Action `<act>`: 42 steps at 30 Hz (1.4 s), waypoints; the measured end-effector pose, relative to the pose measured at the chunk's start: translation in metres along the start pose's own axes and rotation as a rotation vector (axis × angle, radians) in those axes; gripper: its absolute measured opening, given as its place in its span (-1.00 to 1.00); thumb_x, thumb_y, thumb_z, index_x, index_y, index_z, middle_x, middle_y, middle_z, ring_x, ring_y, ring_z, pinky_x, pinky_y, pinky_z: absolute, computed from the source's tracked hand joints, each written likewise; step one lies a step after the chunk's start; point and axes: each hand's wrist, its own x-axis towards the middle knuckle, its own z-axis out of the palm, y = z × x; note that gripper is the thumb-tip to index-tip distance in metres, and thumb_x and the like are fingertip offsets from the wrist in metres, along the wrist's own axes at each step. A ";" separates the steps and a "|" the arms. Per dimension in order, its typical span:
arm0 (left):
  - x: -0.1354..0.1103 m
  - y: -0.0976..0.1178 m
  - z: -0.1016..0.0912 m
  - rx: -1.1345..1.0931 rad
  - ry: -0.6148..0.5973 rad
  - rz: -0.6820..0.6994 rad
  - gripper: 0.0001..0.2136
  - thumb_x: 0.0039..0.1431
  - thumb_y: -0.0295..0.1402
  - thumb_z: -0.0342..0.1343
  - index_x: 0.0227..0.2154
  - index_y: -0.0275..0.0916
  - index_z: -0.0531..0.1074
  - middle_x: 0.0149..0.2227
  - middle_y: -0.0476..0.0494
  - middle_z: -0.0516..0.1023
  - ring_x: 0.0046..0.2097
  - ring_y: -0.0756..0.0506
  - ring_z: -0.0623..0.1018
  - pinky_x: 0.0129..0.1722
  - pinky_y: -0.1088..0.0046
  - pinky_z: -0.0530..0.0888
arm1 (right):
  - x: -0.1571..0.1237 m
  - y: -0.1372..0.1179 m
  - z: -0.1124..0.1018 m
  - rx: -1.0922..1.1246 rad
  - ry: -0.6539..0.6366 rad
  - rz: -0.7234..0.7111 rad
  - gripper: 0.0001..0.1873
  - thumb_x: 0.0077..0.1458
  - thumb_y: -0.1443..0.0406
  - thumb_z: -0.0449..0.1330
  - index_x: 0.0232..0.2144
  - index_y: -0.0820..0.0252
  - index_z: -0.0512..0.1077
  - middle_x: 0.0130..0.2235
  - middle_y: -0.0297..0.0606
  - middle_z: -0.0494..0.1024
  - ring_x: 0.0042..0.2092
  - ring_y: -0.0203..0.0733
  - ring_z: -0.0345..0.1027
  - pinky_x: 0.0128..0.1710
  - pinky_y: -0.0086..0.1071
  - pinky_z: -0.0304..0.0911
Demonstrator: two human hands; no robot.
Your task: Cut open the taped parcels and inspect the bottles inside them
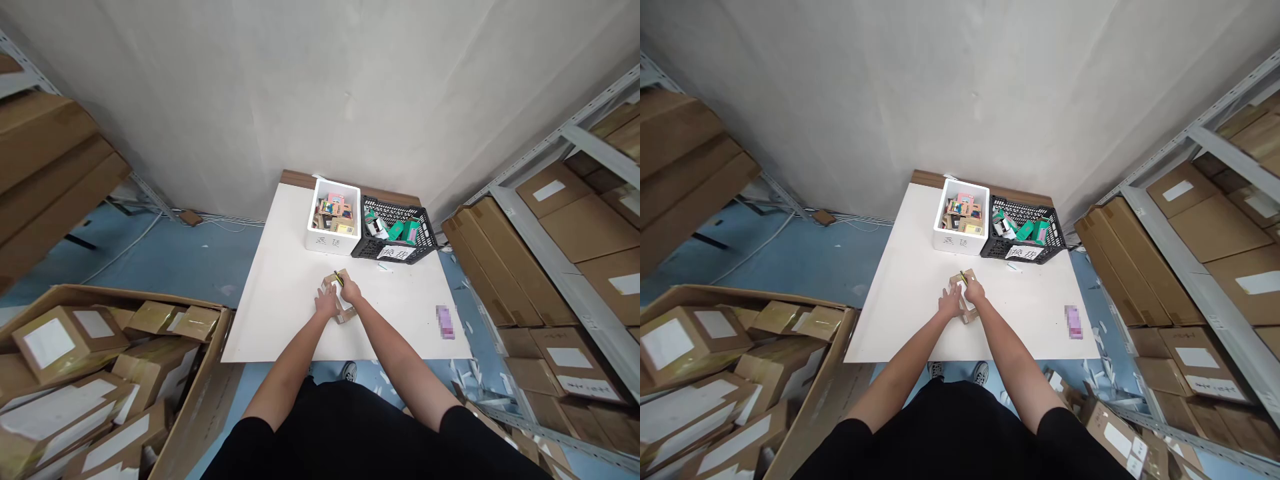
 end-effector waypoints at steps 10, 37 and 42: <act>0.005 0.004 -0.003 0.087 -0.032 -0.024 0.32 -0.17 0.12 0.41 0.56 0.00 -0.29 0.59 -0.15 -0.50 0.44 -0.67 0.10 0.20 -0.14 0.40 | -0.023 0.010 -0.001 -0.135 -0.138 0.063 -0.05 0.09 0.37 0.37 0.47 0.02 0.15 0.08 0.00 0.62 0.05 0.14 0.54 -0.07 -0.25 0.34; -0.020 0.076 0.020 0.238 0.084 0.036 -0.33 0.40 -0.06 0.02 0.43 -0.35 0.20 0.31 -0.61 0.42 0.35 -0.50 0.39 0.21 0.00 0.43 | -0.148 0.167 -0.008 0.667 0.196 0.345 -0.37 0.30 0.29 0.06 0.40 0.04 0.23 -0.35 -0.37 0.58 -0.47 -0.23 0.43 -0.33 -0.38 0.38; -0.009 0.054 0.026 0.308 -0.014 0.229 -0.29 0.33 -0.11 0.16 0.49 0.07 0.11 0.59 -0.11 -0.09 0.57 -0.39 -0.18 0.45 -0.13 0.05 | -0.149 0.159 0.007 0.633 0.126 0.343 -0.37 0.36 0.32 0.05 0.43 0.01 0.18 -0.30 -0.35 0.60 -0.52 -0.30 0.41 -0.31 -0.41 0.37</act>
